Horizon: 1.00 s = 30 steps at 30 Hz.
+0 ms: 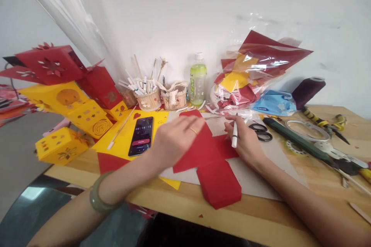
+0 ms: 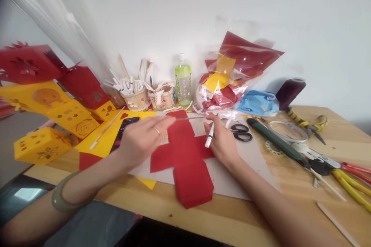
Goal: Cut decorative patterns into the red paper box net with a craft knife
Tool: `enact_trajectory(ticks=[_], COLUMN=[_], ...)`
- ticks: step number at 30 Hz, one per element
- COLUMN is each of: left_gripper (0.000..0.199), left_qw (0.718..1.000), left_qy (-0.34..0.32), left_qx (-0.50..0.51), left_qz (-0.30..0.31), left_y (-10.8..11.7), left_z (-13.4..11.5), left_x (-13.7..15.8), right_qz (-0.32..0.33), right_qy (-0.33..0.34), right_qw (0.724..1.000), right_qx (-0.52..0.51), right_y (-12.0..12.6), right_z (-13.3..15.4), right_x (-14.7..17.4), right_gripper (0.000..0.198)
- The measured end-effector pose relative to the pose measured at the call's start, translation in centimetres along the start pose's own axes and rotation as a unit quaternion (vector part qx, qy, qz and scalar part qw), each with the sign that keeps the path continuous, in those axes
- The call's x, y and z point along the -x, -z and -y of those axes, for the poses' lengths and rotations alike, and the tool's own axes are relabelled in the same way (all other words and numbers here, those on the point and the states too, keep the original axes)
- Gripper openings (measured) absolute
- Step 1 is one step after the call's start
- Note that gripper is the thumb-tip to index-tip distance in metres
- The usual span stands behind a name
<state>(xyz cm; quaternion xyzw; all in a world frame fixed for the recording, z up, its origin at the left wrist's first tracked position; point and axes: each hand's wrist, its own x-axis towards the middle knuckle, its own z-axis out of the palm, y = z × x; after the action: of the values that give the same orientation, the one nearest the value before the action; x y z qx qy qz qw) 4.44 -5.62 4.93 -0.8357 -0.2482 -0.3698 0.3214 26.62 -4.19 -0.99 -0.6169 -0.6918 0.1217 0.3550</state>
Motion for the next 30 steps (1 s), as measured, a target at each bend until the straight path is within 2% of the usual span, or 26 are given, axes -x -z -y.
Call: enact_trajectory(ticks=[5,11,17,23,27,30], left_gripper=[0.020,0.014,0.017,0.032,0.032,0.028], left_qw=[0.997,0.991,0.982,0.965,0.957,0.955], left_qy=[0.021,-0.001,0.016,-0.002,-0.029,-0.045], left_qx=[-0.066,-0.130,-0.145,-0.075,-0.013,0.027], left_qz=[-0.016,0.015,0.116,0.250,0.287,0.291], left_y=[0.4,2.0,2.6,3.2,3.2,2.7], left_z=[5.3,7.7,6.4,3.9,3.3,2.7], left_x=[2.1,7.1,9.6,9.9,9.7,8.9], right_qz=[-0.002,-0.006,-0.014,-0.023,-0.003,0.019], right_qy=[0.001,0.007,0.022,-0.004,-0.040,-0.056], right_qw=[1.000,1.000,0.999,0.993,0.985,0.978], right_qx=[0.007,-0.003,-0.042,-0.113,-0.168,-0.199], right_y=[0.0,-0.2,0.3,0.9,1.9,2.6], right_z=[0.1,-0.1,0.0,0.1,0.6,1.2], right_x=[0.0,-0.1,-0.1,-0.2,-0.4,-0.5], right_gripper=[0.032,0.032,0.035,0.037,0.026,0.027])
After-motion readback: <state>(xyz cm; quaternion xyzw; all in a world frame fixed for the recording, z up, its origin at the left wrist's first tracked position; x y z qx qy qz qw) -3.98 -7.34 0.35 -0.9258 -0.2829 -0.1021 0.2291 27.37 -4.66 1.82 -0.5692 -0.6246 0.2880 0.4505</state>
